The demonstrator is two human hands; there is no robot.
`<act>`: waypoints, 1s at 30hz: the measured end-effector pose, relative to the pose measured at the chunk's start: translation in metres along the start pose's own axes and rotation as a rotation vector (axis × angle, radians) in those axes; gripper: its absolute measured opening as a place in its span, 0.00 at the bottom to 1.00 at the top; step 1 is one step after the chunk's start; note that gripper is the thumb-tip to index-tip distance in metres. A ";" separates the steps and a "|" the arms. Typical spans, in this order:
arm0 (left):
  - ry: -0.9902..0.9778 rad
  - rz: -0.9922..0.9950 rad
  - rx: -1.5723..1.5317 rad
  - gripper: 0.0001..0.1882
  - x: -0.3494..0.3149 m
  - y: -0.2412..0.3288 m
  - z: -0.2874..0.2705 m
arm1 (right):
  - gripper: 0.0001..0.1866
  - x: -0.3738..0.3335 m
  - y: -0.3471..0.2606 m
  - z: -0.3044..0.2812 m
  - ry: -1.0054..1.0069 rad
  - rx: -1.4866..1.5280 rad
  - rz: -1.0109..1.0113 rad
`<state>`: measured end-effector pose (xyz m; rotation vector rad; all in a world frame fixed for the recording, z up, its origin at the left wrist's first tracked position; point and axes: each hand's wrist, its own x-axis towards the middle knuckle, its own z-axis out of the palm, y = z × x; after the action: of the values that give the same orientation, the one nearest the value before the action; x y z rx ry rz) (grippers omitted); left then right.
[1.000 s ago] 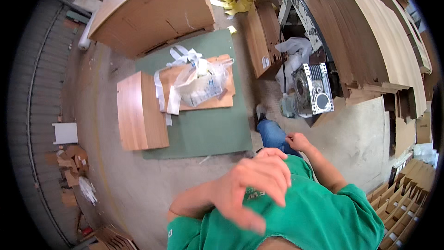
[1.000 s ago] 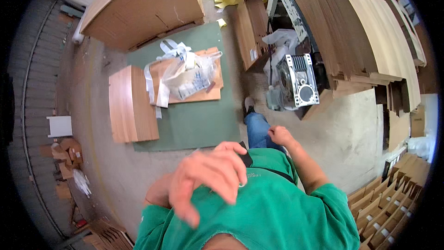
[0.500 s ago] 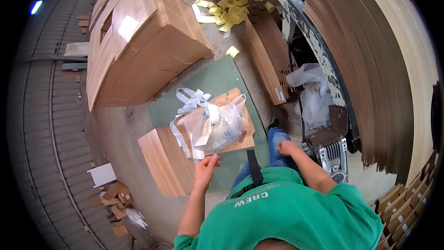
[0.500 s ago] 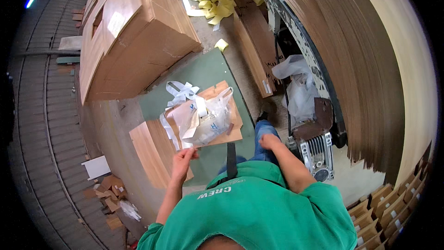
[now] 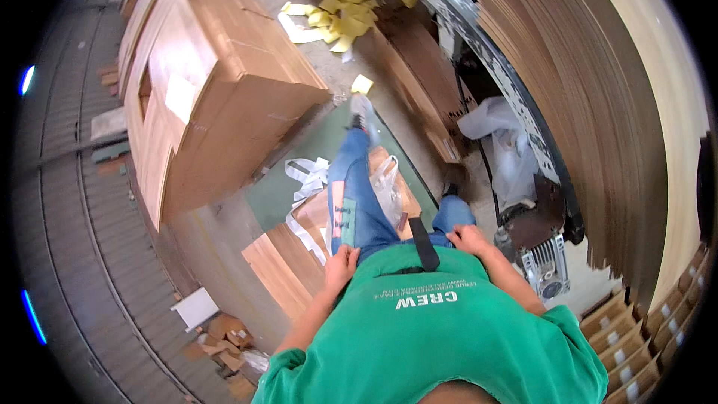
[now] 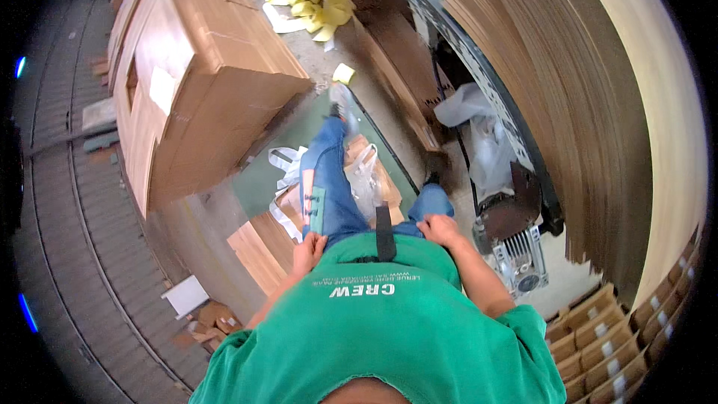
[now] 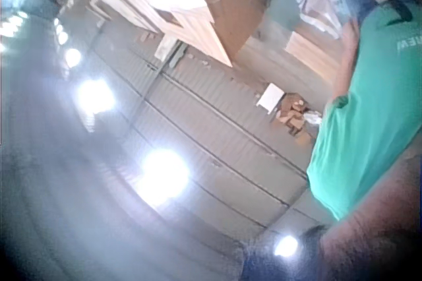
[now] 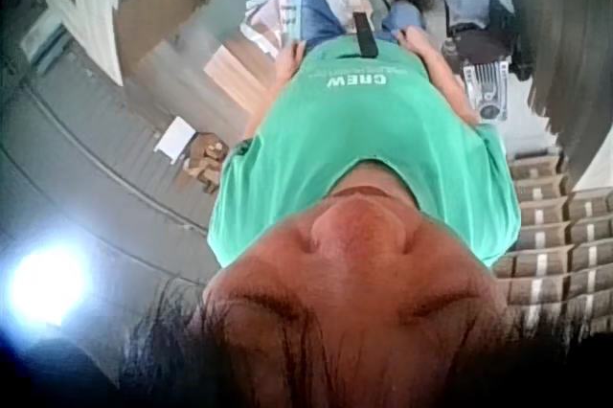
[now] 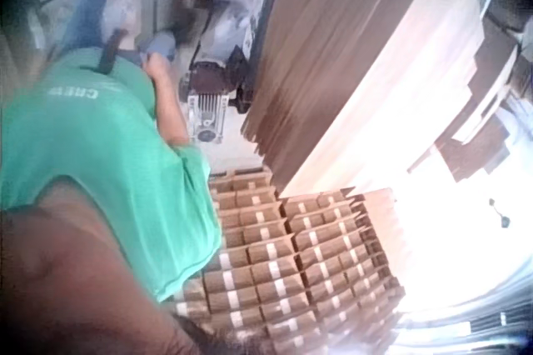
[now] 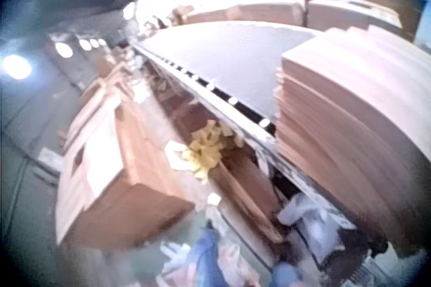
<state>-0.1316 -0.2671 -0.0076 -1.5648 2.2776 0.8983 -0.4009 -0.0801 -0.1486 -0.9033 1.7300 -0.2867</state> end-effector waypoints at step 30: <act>-0.059 0.480 -0.833 0.15 0.888 0.018 0.127 | 0.22 0.389 0.141 0.071 1.591 0.987 0.779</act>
<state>-0.5219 -0.8612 -0.5549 -1.1658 2.4073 2.1955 -0.4361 -0.2359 -0.5365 1.0838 2.6001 -1.3825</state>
